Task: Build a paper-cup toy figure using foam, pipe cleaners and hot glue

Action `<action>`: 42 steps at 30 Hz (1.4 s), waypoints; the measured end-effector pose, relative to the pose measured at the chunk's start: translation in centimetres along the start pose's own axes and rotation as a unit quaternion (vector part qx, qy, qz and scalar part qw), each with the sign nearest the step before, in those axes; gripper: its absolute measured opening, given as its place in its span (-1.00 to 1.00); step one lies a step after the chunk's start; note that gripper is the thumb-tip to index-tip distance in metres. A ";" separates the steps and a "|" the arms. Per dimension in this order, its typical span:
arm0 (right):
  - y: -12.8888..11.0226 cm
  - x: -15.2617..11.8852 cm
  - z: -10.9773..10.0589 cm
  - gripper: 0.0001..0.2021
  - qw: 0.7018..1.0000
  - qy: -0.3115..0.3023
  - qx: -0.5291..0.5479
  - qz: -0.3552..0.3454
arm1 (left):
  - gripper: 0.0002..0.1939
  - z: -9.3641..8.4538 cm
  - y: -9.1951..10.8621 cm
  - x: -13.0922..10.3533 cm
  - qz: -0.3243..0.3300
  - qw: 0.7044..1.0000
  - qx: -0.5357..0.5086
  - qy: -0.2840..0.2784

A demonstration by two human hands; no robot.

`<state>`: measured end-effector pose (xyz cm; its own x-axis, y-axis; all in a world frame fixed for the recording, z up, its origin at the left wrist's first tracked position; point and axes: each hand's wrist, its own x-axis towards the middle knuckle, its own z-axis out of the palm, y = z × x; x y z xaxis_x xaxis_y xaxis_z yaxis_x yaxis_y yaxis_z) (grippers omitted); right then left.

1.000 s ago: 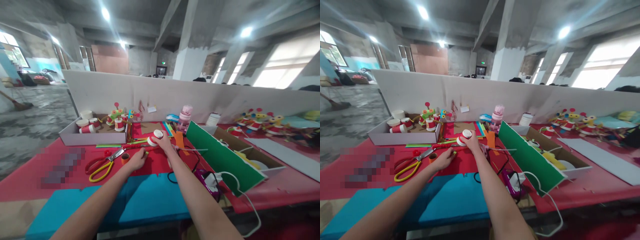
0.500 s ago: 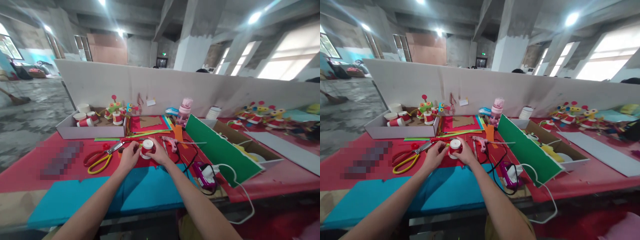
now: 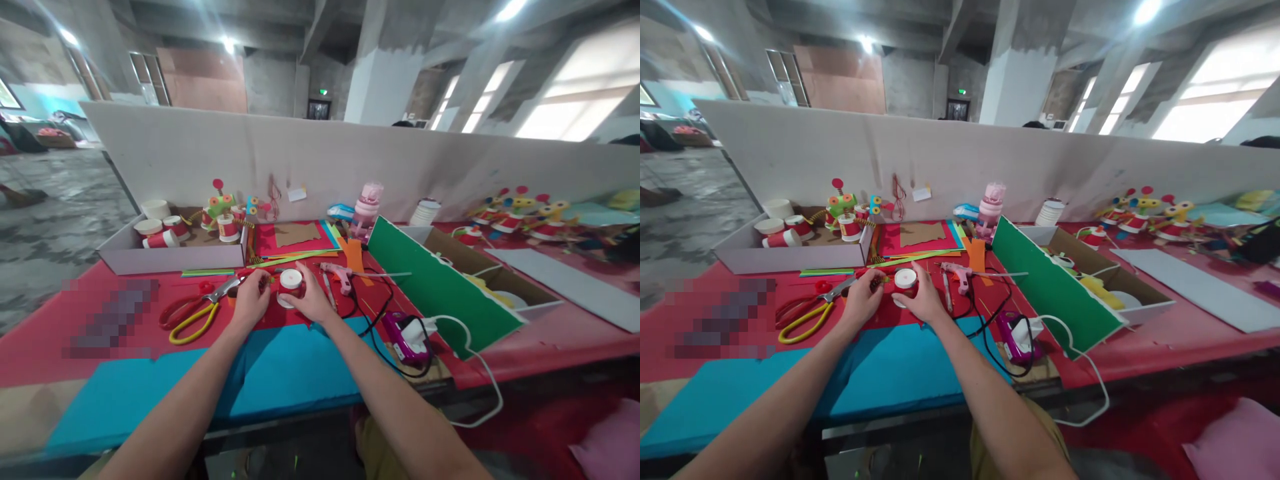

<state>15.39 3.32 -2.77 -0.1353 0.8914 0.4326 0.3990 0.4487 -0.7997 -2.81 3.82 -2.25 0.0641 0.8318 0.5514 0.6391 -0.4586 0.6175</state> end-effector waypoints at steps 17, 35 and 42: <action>2.4 1.6 -6.9 -0.86 0.968 0.069 -0.233 0.054 | -0.86 0.0 -0.2 -1.3 -0.099 0.986 -0.134 0.012; 3.9 1.4 -8.7 -0.63 0.862 0.001 -0.436 0.259 | -0.84 0.1 -0.2 -1.6 -0.094 0.989 -0.117 0.006; 3.2 1.5 -7.9 -0.59 0.880 0.054 -0.399 0.250 | -0.86 0.1 -0.4 -1.6 -0.097 0.988 -0.119 0.015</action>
<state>23.65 5.56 -1.34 0.3083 0.9340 0.1803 0.9004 -0.2253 -0.3723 -3.03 2.69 -3.44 -0.0668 0.9031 0.4242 0.4381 -0.3554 0.8257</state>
